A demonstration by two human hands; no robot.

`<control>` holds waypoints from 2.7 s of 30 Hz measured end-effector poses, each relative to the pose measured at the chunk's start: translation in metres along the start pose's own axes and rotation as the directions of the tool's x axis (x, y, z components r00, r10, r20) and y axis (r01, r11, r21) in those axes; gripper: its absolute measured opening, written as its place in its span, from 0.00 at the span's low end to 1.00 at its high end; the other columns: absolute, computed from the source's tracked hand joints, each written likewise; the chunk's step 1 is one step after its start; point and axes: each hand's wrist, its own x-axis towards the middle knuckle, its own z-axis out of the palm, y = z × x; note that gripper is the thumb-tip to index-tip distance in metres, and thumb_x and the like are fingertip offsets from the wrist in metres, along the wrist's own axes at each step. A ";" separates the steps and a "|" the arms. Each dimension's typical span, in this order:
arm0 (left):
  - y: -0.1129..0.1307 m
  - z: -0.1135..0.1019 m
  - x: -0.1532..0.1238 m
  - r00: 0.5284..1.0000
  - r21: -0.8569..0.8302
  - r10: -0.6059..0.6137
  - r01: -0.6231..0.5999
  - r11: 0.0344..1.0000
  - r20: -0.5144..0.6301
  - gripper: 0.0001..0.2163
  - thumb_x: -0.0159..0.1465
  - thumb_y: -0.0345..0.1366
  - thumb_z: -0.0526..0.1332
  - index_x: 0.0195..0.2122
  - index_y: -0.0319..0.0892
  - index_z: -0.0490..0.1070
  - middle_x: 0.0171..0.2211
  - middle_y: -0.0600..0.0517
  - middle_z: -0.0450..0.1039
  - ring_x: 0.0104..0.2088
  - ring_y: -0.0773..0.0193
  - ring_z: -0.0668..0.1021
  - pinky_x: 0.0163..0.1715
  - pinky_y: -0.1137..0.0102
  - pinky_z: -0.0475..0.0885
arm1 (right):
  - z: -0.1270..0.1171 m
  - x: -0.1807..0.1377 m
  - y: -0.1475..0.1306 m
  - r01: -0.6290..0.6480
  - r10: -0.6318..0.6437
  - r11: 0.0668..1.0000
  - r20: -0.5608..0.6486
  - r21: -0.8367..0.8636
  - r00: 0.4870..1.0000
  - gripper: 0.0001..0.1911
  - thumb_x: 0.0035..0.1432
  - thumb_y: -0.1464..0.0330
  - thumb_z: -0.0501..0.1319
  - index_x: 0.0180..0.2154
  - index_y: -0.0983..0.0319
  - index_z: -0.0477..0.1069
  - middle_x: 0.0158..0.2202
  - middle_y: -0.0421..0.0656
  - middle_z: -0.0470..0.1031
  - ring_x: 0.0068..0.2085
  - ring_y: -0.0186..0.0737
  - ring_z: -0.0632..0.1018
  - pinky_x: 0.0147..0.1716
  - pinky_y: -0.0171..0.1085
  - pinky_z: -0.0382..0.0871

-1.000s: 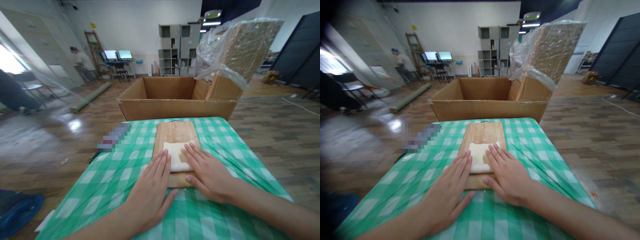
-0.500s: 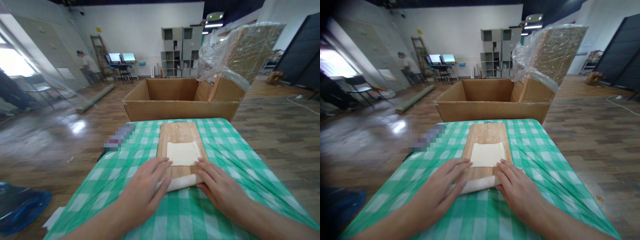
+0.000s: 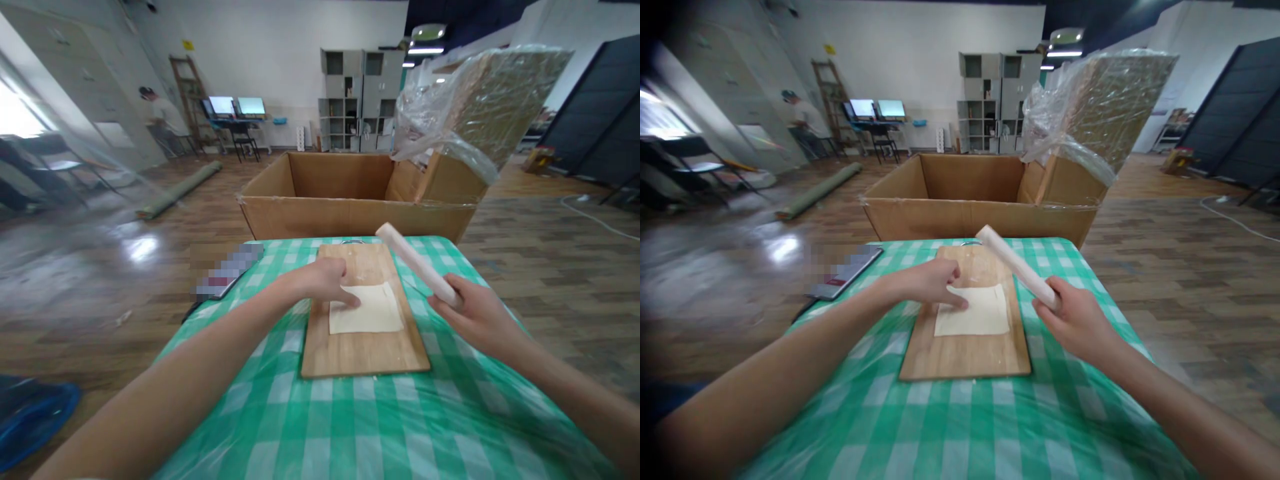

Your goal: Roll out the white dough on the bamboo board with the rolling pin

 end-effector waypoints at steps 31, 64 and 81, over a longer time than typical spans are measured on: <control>-0.034 0.035 -0.077 0.785 -0.395 -0.289 0.063 0.917 -0.547 0.12 0.71 0.48 0.53 0.41 0.45 0.67 0.30 0.53 0.76 0.32 0.58 0.80 0.34 0.65 0.71 | 0.044 0.056 -0.042 0.160 -0.146 0.986 0.215 -0.047 0.966 0.14 0.68 0.57 0.59 0.35 0.61 0.71 0.33 0.45 0.78 0.32 0.41 0.75 0.28 0.37 0.60; -0.043 0.028 -0.056 0.816 -0.348 -0.152 -0.064 0.935 -0.558 0.25 0.75 0.48 0.42 0.57 0.39 0.71 0.58 0.43 0.75 0.59 0.53 0.75 0.62 0.56 0.66 | 0.074 0.008 -0.035 0.472 -0.452 0.814 0.140 -0.338 0.881 0.15 0.72 0.68 0.50 0.52 0.65 0.71 0.59 0.57 0.73 0.61 0.57 0.72 0.57 0.54 0.69; -0.032 0.017 0.006 0.980 -0.236 0.001 -0.049 0.970 -0.199 0.07 0.57 0.41 0.65 0.31 0.44 0.72 0.31 0.52 0.77 0.31 0.60 0.76 0.28 0.70 0.63 | 0.008 0.026 0.021 -0.040 0.198 0.820 0.217 -0.572 0.956 0.30 0.70 0.49 0.47 0.28 0.60 0.75 0.30 0.54 0.79 0.30 0.52 0.78 0.25 0.41 0.57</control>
